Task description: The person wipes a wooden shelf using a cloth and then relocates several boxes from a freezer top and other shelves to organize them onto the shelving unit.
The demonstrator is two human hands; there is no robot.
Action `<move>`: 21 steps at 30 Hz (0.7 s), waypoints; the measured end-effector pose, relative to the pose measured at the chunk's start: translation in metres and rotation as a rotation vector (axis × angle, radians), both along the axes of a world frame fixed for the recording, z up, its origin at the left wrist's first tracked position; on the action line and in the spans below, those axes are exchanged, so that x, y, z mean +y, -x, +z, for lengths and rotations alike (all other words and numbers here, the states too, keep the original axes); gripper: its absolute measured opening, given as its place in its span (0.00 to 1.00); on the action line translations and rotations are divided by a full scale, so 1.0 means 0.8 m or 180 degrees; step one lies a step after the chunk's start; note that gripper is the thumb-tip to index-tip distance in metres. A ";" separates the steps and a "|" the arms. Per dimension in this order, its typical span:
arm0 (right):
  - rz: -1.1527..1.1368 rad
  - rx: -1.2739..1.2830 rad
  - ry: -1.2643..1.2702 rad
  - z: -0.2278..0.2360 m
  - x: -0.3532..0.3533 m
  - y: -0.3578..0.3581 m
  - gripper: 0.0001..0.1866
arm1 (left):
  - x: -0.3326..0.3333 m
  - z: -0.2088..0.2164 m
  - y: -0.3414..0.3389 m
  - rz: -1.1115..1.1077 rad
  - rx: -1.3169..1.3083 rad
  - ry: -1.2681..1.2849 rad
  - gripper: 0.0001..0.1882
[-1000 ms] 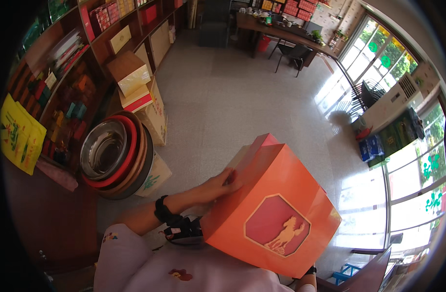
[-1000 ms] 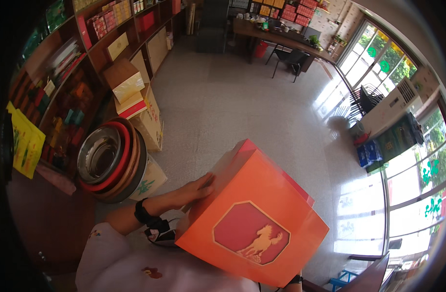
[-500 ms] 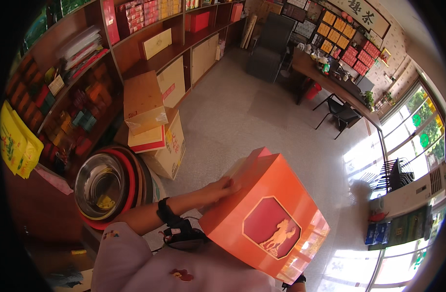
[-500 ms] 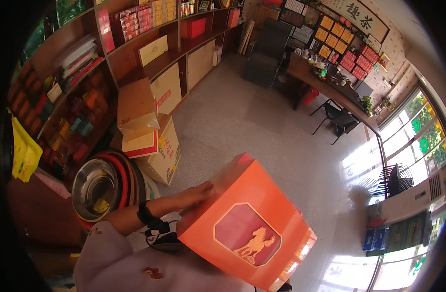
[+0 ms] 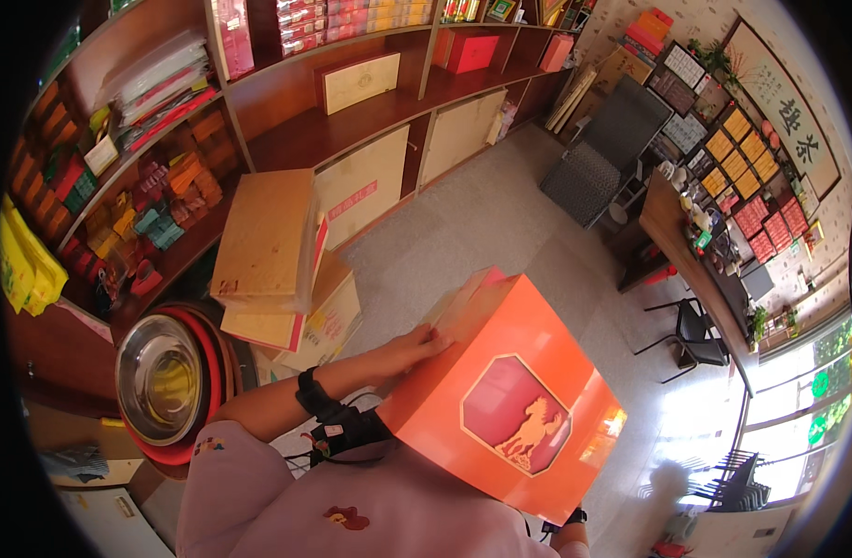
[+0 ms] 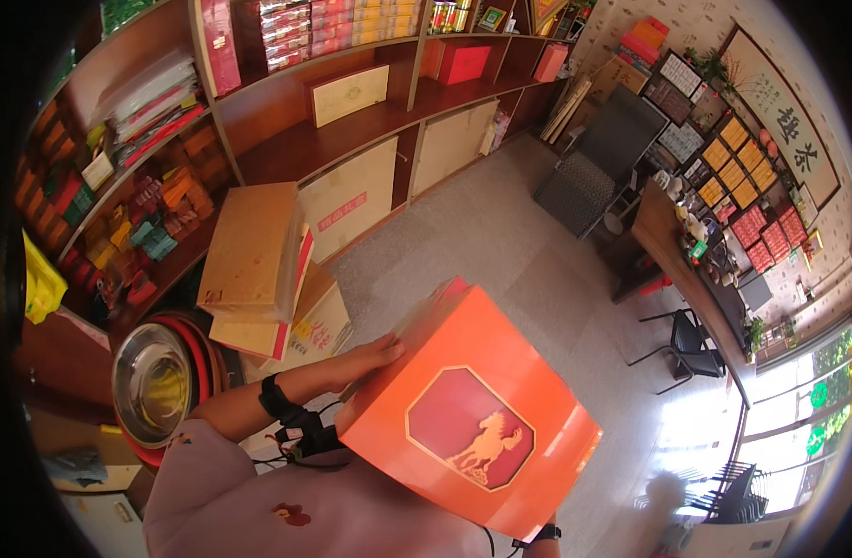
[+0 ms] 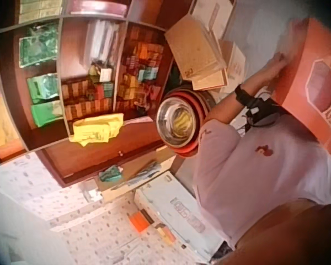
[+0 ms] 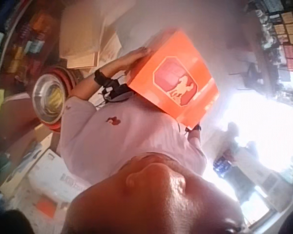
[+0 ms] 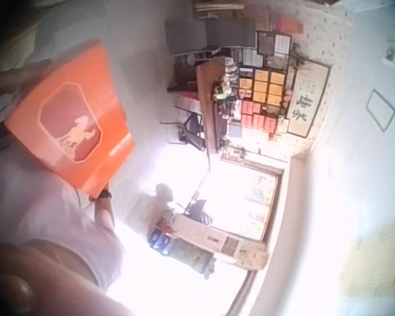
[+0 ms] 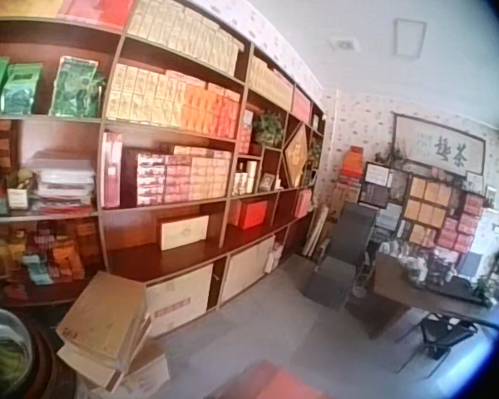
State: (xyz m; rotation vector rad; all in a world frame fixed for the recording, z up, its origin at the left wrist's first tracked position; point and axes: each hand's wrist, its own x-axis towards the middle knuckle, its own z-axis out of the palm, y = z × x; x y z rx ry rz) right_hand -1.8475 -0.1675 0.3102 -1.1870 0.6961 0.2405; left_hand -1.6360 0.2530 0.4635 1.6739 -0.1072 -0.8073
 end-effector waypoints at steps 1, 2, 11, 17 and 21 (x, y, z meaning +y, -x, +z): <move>0.0042 -0.0006 0.0003 0.002 -0.009 -0.042 0.19 | -0.004 -0.002 -0.028 0.0153 0.0013 0.0008 0.47; 0.0080 -0.0005 -0.0001 0.003 -0.017 -0.080 0.19 | -0.008 -0.003 -0.059 0.0300 0.0029 0.0015 0.48; 0.0156 -0.0034 0.0037 0.045 -0.090 -0.361 0.19 | -0.061 0.019 -0.341 0.0082 0.0776 0.0255 0.54; 0.0262 -0.0018 0.0001 0.042 -0.161 -0.532 0.19 | -0.108 0.004 -0.497 0.0398 0.0535 0.0746 0.48; 0.0579 -0.0008 0.0000 0.040 -0.215 -0.668 0.19 | -0.139 0.037 -0.591 0.0599 0.0730 0.0919 0.47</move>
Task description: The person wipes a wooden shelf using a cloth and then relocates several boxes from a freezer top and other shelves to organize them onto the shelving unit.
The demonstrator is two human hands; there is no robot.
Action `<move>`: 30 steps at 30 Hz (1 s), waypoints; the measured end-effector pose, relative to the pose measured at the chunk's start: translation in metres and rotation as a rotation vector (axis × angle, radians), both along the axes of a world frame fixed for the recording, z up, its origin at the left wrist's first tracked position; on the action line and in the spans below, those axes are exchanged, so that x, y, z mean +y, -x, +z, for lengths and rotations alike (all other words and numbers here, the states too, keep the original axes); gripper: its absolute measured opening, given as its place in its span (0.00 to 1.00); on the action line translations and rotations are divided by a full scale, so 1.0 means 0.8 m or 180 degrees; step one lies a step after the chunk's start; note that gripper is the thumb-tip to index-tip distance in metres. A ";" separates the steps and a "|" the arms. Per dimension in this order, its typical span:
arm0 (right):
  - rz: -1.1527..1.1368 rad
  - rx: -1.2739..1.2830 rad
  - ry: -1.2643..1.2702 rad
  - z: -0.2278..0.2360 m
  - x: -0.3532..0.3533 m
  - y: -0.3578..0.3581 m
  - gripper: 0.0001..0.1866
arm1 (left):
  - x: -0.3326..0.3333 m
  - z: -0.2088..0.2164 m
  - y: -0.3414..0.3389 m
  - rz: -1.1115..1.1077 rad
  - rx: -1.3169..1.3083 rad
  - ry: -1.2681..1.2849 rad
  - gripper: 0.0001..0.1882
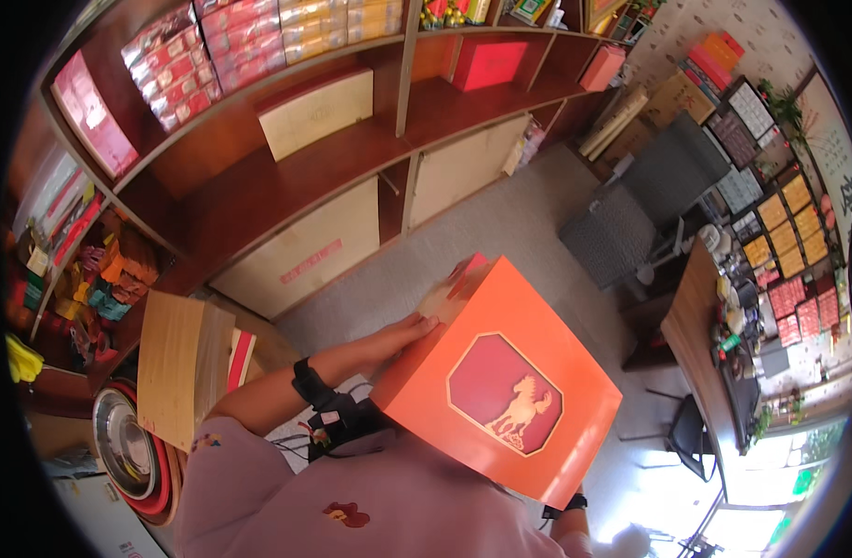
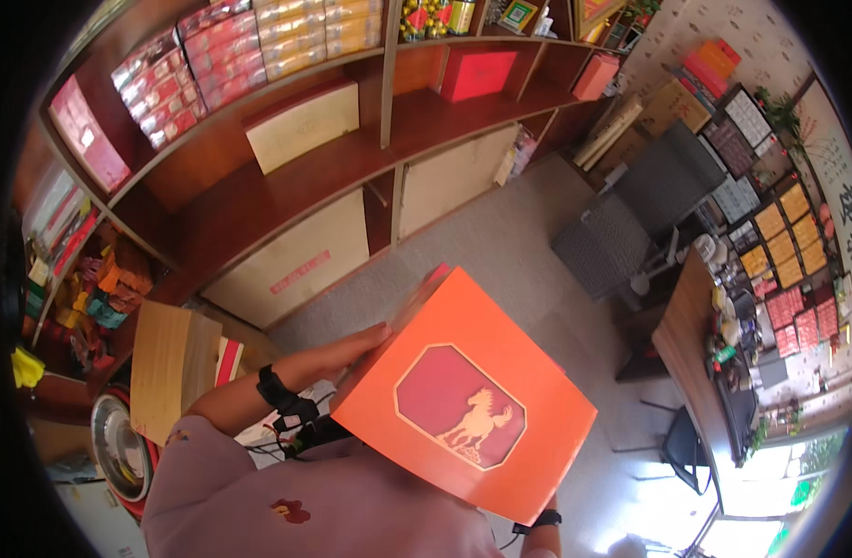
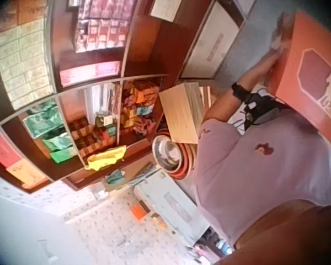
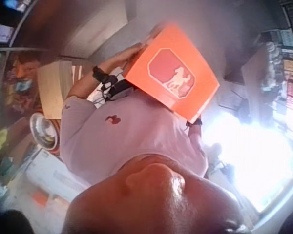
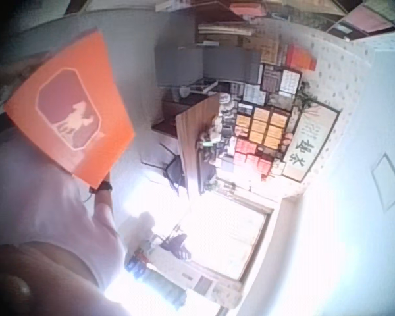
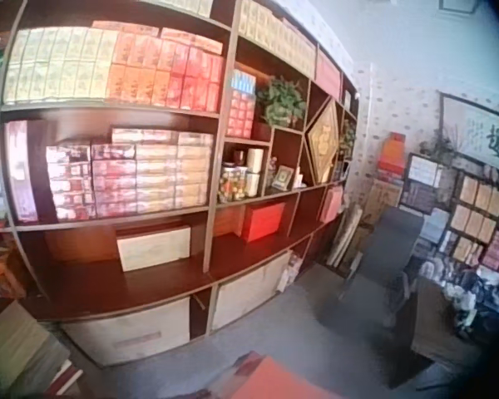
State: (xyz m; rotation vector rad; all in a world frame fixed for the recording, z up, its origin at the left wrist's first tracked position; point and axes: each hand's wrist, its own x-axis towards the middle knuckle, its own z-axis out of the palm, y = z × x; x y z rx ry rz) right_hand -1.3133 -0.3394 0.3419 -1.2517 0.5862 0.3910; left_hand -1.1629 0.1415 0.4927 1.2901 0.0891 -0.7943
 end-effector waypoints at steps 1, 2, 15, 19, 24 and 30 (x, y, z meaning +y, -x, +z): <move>0.0062 0.0007 0.0005 0.001 -0.011 -0.032 0.19 | -0.007 0.006 -0.017 0.0051 -0.0035 0.0047 0.49; 0.0175 0.0001 0.0012 0.003 -0.022 -0.070 0.19 | -0.010 0.010 -0.036 0.0114 -0.0067 0.0096 0.50; 0.2211 -0.0409 -0.0116 0.044 0.040 -0.501 0.18 | 0.087 -0.059 -0.152 0.1866 0.0167 0.0217 0.39; 0.2760 -0.0479 -0.0215 0.047 0.140 -0.620 0.18 | 0.151 -0.096 -0.167 0.2588 -0.0009 0.0382 0.36; 0.3412 -0.0344 -0.0222 0.045 0.299 -0.756 0.19 | 0.209 -0.091 -0.173 0.3658 0.0275 0.0534 0.34; 0.3975 0.0171 -0.0223 0.046 0.481 -0.857 0.22 | 0.271 -0.096 -0.181 0.4496 0.0411 0.0744 0.30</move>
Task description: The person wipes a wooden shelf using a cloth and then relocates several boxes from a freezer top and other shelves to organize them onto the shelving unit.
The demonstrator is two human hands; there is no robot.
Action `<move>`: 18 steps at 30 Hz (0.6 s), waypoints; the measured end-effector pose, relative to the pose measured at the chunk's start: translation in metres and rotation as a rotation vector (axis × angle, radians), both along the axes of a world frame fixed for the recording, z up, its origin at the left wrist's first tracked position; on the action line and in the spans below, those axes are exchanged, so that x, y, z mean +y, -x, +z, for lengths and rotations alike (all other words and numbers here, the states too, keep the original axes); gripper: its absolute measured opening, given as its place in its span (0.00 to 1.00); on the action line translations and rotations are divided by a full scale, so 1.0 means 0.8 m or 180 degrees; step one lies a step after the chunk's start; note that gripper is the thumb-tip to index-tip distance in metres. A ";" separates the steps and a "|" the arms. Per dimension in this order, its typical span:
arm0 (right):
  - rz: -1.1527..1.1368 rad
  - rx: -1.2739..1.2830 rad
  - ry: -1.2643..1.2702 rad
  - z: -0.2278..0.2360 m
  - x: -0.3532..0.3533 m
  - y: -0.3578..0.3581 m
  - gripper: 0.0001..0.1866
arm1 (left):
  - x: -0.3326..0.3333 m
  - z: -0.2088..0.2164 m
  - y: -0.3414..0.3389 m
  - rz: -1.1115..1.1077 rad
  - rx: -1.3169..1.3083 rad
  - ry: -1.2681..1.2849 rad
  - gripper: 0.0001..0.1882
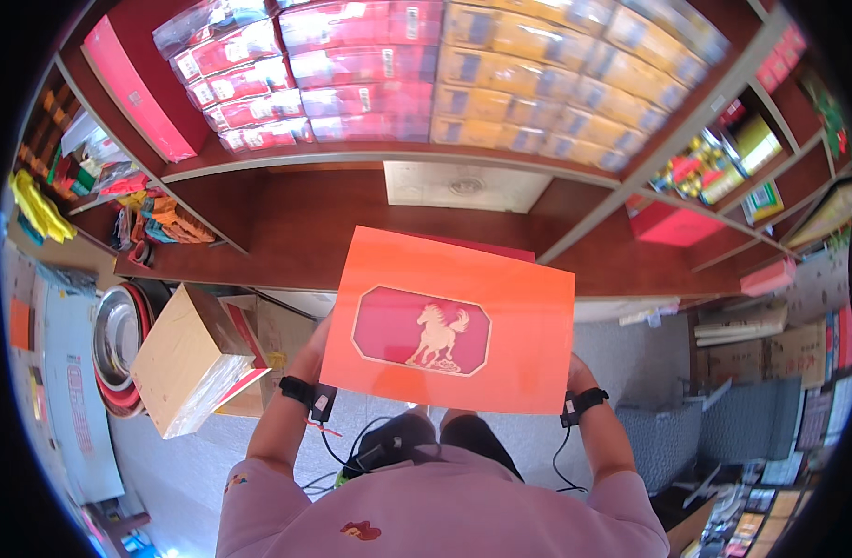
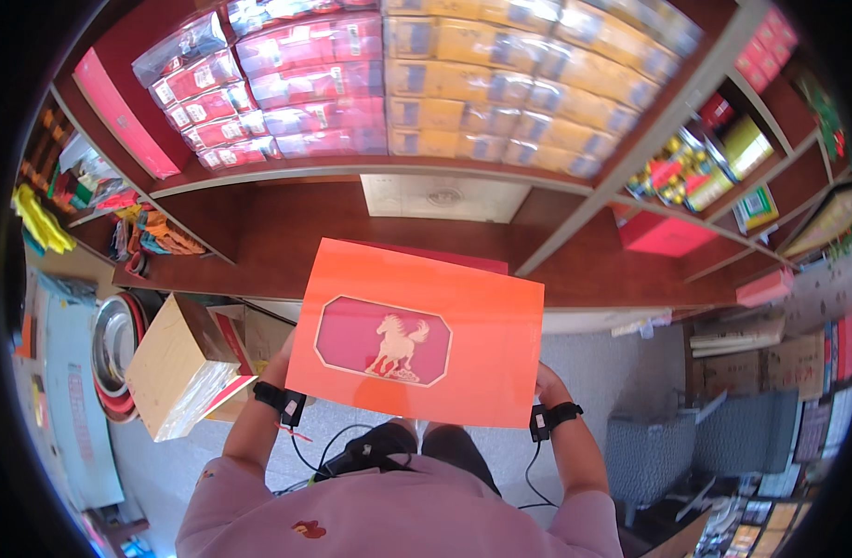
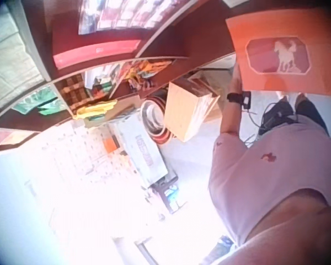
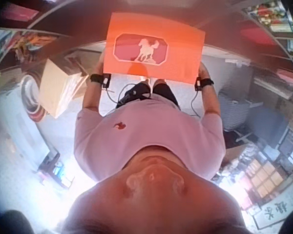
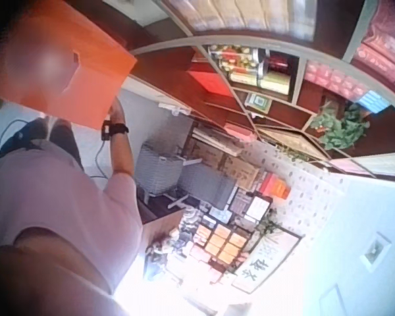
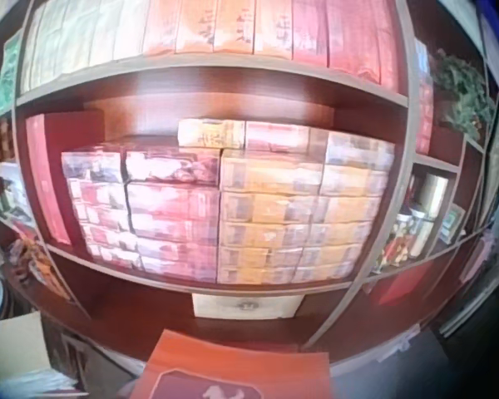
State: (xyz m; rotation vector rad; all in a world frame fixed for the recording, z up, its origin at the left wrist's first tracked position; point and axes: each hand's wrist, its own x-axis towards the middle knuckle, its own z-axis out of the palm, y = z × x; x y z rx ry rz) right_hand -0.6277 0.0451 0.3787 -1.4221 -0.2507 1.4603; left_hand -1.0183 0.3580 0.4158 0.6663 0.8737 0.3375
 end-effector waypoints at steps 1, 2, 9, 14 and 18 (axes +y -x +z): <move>0.0089 0.0140 -0.0021 0.003 0.025 -0.007 0.24 | 0.004 -0.001 -0.003 0.0124 -0.0014 0.0052 0.29; 0.0172 0.0279 -0.0039 0.004 0.045 -0.017 0.25 | 0.009 -0.003 -0.007 0.0198 -0.0027 0.0057 0.29; 0.0500 0.0497 0.0108 -0.056 0.138 -0.111 0.27 | 0.028 -0.043 -0.039 0.0612 -0.0325 0.0059 0.26; 0.0093 0.0750 0.0159 -0.100 0.144 -0.167 0.25 | 0.040 -0.067 -0.085 0.0528 -0.0409 -0.0102 0.28; 0.0152 -0.0038 0.0216 -0.046 0.149 -0.142 0.24 | 0.038 -0.051 -0.107 0.0656 -0.0836 0.0010 0.29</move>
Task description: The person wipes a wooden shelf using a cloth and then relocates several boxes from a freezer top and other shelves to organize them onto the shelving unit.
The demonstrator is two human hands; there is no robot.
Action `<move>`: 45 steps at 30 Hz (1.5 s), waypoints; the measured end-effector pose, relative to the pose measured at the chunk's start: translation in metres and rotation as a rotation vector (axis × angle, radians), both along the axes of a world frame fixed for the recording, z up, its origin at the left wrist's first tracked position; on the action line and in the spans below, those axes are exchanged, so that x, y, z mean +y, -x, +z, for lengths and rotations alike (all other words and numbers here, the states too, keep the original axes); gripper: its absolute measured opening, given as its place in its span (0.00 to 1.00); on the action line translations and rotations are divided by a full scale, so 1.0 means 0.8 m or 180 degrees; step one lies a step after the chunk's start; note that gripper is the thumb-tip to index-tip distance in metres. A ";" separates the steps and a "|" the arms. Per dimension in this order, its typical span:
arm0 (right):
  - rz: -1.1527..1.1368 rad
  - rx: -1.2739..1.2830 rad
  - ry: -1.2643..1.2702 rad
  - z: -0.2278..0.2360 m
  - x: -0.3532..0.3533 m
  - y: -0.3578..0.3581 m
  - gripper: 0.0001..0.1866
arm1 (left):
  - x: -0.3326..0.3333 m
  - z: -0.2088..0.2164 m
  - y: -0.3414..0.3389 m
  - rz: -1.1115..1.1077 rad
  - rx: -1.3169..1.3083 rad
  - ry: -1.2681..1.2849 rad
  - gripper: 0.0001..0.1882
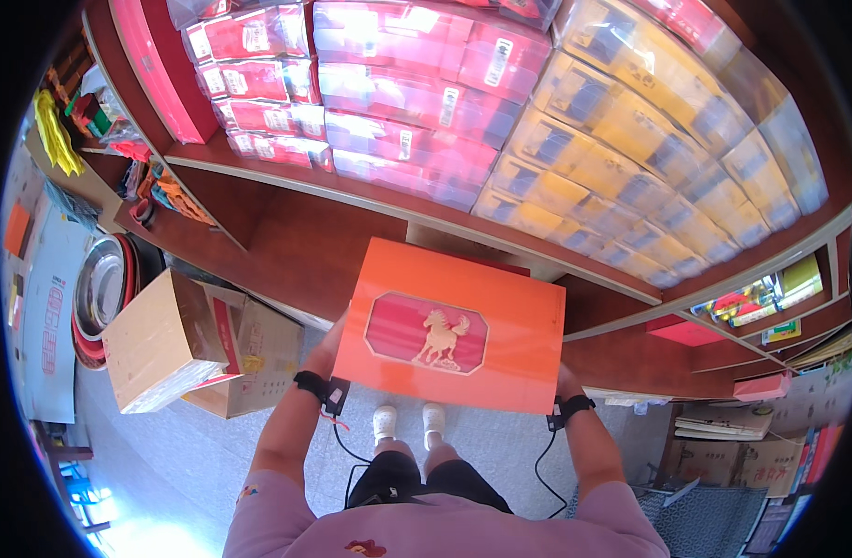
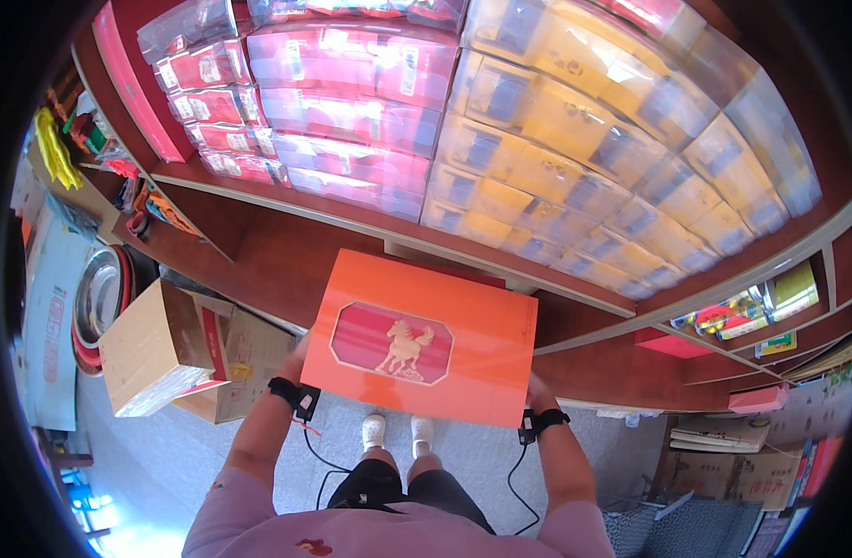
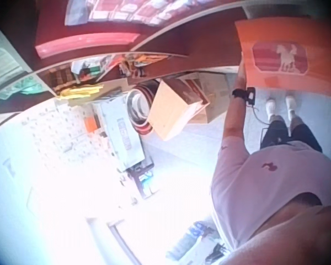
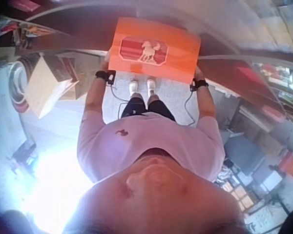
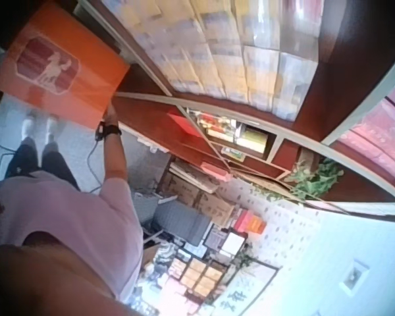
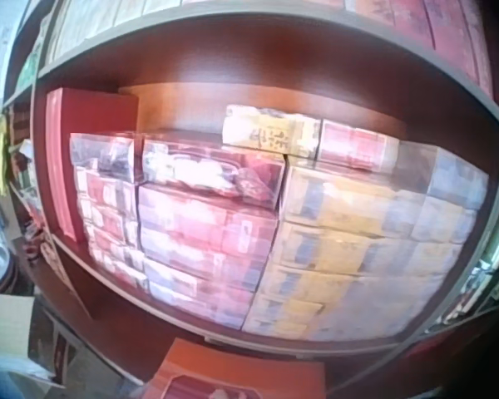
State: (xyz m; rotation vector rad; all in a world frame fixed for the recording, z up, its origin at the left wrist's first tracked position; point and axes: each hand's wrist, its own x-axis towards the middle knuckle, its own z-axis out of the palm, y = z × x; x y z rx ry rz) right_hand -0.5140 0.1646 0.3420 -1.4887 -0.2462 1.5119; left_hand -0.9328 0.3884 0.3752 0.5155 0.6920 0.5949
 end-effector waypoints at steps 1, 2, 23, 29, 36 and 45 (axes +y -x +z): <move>0.0162 -0.0306 0.0127 0.006 0.001 -0.001 0.24 | 0.000 0.012 -0.002 0.0085 0.0134 -0.0209 0.29; 0.0242 -0.0453 0.0200 0.012 0.003 0.000 0.24 | 0.008 0.008 -0.004 0.0083 0.0143 -0.0189 0.29; -0.0163 -0.0774 -0.1261 0.138 -0.027 0.104 0.43 | 0.017 0.067 0.043 -0.0025 0.0474 -0.0696 0.28; 0.0239 -0.1293 -0.1589 0.173 -0.111 0.172 0.50 | -0.048 0.045 0.177 -0.0243 -0.0279 -0.1338 0.35; 0.0784 -0.1675 -0.1053 0.169 -0.164 0.199 0.28 | -0.056 -0.003 0.247 -0.0338 -0.0022 -0.2335 0.34; 0.0352 -0.1338 -0.1509 0.176 -0.052 0.226 0.33 | -0.056 -0.011 0.330 0.0494 0.0095 -0.2126 0.34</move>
